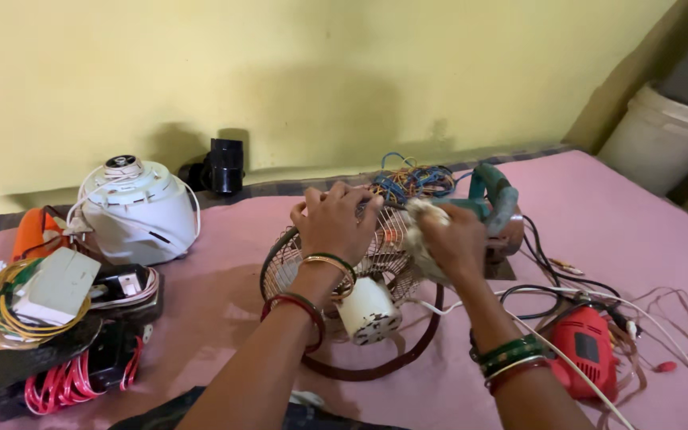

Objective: The person wipes the metal cage and motor housing of a small table fan with a white cloth. They rotate the fan to clean different sides and reach into the cage to wipe the blades and central hub.

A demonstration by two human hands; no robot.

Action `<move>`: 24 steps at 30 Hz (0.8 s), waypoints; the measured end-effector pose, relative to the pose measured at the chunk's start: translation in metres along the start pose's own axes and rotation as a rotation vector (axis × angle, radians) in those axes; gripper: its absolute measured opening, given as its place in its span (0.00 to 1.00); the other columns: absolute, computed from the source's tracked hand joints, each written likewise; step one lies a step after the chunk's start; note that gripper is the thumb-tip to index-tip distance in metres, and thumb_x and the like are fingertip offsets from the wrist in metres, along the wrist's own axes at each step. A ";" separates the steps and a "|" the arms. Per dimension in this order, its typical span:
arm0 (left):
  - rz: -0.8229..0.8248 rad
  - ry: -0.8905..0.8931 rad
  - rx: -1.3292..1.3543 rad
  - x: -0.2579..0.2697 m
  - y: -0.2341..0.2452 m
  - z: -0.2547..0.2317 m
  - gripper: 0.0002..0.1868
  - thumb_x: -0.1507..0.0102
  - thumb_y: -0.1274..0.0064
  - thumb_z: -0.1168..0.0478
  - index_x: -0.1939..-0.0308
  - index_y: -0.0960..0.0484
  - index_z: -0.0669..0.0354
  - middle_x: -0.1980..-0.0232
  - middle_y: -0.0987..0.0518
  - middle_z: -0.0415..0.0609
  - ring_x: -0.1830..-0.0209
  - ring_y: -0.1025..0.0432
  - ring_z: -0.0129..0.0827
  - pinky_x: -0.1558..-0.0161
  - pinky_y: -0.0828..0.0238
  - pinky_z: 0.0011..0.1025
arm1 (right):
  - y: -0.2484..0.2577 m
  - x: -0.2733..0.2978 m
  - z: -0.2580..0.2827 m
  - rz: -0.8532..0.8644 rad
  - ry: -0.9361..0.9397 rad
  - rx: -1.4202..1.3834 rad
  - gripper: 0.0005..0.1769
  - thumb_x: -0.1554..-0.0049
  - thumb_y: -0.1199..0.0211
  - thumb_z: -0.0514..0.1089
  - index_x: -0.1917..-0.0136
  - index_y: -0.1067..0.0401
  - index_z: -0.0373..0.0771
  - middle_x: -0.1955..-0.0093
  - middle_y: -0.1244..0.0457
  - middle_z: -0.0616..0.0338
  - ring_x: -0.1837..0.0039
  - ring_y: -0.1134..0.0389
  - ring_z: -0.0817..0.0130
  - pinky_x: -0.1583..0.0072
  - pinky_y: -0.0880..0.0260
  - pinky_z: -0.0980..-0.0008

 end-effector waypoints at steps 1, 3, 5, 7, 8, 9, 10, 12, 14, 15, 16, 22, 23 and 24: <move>0.021 0.005 -0.023 0.000 0.005 -0.002 0.20 0.37 0.51 0.39 0.49 0.15 0.38 0.46 0.21 0.38 0.39 0.36 0.42 0.35 0.51 0.60 | 0.003 0.000 -0.016 -0.031 0.037 -0.098 0.19 0.49 0.36 0.53 0.50 0.19 0.41 0.65 0.30 0.52 0.63 0.30 0.63 0.58 0.31 0.62; 0.070 0.014 -0.062 -0.007 0.010 -0.009 0.21 0.41 0.45 0.40 0.47 0.16 0.37 0.47 0.21 0.41 0.37 0.37 0.45 0.36 0.51 0.62 | -0.001 0.003 -0.052 -0.049 -0.023 -0.258 0.18 0.49 0.36 0.50 0.50 0.19 0.39 0.63 0.30 0.56 0.62 0.32 0.69 0.58 0.32 0.66; 0.199 0.048 -0.094 -0.025 0.007 -0.020 0.22 0.41 0.43 0.39 0.46 0.17 0.37 0.45 0.20 0.41 0.35 0.35 0.41 0.30 0.53 0.63 | -0.008 0.006 -0.090 -0.022 -0.199 -0.396 0.17 0.46 0.38 0.49 0.49 0.19 0.39 0.60 0.30 0.59 0.62 0.34 0.72 0.59 0.33 0.68; 0.281 0.013 -0.176 -0.027 -0.006 -0.034 0.20 0.40 0.42 0.39 0.47 0.16 0.36 0.43 0.21 0.42 0.32 0.35 0.40 0.29 0.53 0.65 | -0.020 0.022 -0.121 -0.029 -0.203 -0.602 0.17 0.42 0.37 0.47 0.46 0.21 0.35 0.59 0.34 0.61 0.61 0.38 0.74 0.60 0.38 0.69; 0.278 -0.037 -0.247 -0.029 -0.011 -0.040 0.18 0.39 0.43 0.40 0.49 0.15 0.36 0.42 0.22 0.44 0.31 0.37 0.40 0.30 0.53 0.66 | -0.025 0.020 -0.129 -0.030 -0.193 -0.713 0.17 0.40 0.36 0.46 0.44 0.21 0.32 0.59 0.36 0.61 0.60 0.40 0.74 0.60 0.41 0.70; 0.274 -0.086 -0.318 -0.032 -0.016 -0.046 0.15 0.38 0.43 0.41 0.51 0.13 0.37 0.40 0.23 0.45 0.30 0.38 0.41 0.31 0.52 0.67 | -0.027 0.015 -0.135 0.000 -0.236 -0.730 0.16 0.42 0.37 0.45 0.44 0.22 0.33 0.59 0.34 0.62 0.60 0.38 0.74 0.59 0.39 0.70; 0.284 -0.097 -0.338 -0.033 -0.021 -0.049 0.16 0.38 0.42 0.42 0.51 0.14 0.40 0.40 0.23 0.45 0.30 0.38 0.41 0.33 0.48 0.65 | -0.028 0.020 -0.144 0.037 -0.294 -0.741 0.16 0.43 0.38 0.44 0.44 0.23 0.34 0.58 0.33 0.63 0.60 0.35 0.74 0.58 0.36 0.71; 0.300 -0.123 -0.376 -0.040 -0.031 -0.055 0.18 0.38 0.40 0.44 0.51 0.14 0.48 0.40 0.23 0.46 0.30 0.37 0.41 0.36 0.41 0.59 | -0.026 0.030 -0.154 0.168 -0.399 -0.762 0.17 0.45 0.38 0.43 0.44 0.25 0.34 0.59 0.31 0.61 0.60 0.32 0.71 0.58 0.33 0.70; 0.325 -0.142 -0.344 -0.039 -0.038 -0.059 0.24 0.41 0.39 0.41 0.47 0.17 0.48 0.40 0.24 0.46 0.32 0.36 0.43 0.38 0.38 0.56 | -0.020 0.032 -0.156 0.357 -0.485 -0.776 0.17 0.46 0.38 0.42 0.45 0.25 0.31 0.59 0.30 0.57 0.61 0.30 0.66 0.59 0.31 0.66; 0.335 -0.151 -0.326 -0.039 -0.041 -0.061 0.28 0.42 0.38 0.39 0.45 0.19 0.48 0.41 0.24 0.46 0.33 0.36 0.43 0.38 0.36 0.54 | -0.019 0.036 -0.156 0.429 -0.506 -0.776 0.17 0.46 0.37 0.42 0.46 0.25 0.30 0.59 0.29 0.54 0.61 0.29 0.64 0.58 0.29 0.64; 0.311 -0.142 -0.323 -0.039 -0.043 -0.064 0.28 0.43 0.38 0.40 0.45 0.19 0.48 0.41 0.24 0.46 0.33 0.36 0.44 0.40 0.37 0.54 | -0.018 0.039 -0.157 0.499 -0.519 -0.779 0.17 0.46 0.36 0.42 0.47 0.25 0.29 0.58 0.29 0.51 0.61 0.28 0.63 0.58 0.27 0.63; 0.243 -0.130 -0.271 -0.034 -0.045 -0.064 0.26 0.40 0.41 0.41 0.44 0.22 0.49 0.41 0.23 0.49 0.35 0.34 0.45 0.40 0.41 0.57 | -0.015 0.043 -0.149 0.326 -0.432 -0.560 0.16 0.54 0.31 0.36 0.52 0.21 0.28 0.59 0.27 0.47 0.62 0.27 0.60 0.58 0.26 0.62; 0.228 -0.139 -0.245 -0.035 -0.039 -0.059 0.27 0.39 0.41 0.41 0.44 0.22 0.51 0.42 0.23 0.51 0.36 0.34 0.46 0.40 0.42 0.57 | -0.014 0.042 -0.139 0.256 -0.416 -0.526 0.16 0.56 0.31 0.35 0.52 0.21 0.29 0.59 0.27 0.47 0.62 0.26 0.60 0.58 0.26 0.62; 0.221 -0.142 -0.214 -0.033 -0.033 -0.052 0.27 0.39 0.41 0.41 0.44 0.22 0.54 0.42 0.23 0.53 0.37 0.34 0.48 0.40 0.43 0.58 | -0.010 0.044 -0.129 0.239 -0.401 -0.537 0.16 0.57 0.32 0.35 0.52 0.21 0.30 0.59 0.28 0.48 0.62 0.26 0.59 0.58 0.26 0.61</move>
Point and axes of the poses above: each hand's wrist, its own x-axis away from the middle knuckle, its own y-axis out of the back of the hand, z = x × y, the point moved 4 cm from there along -x, towards the middle knuckle
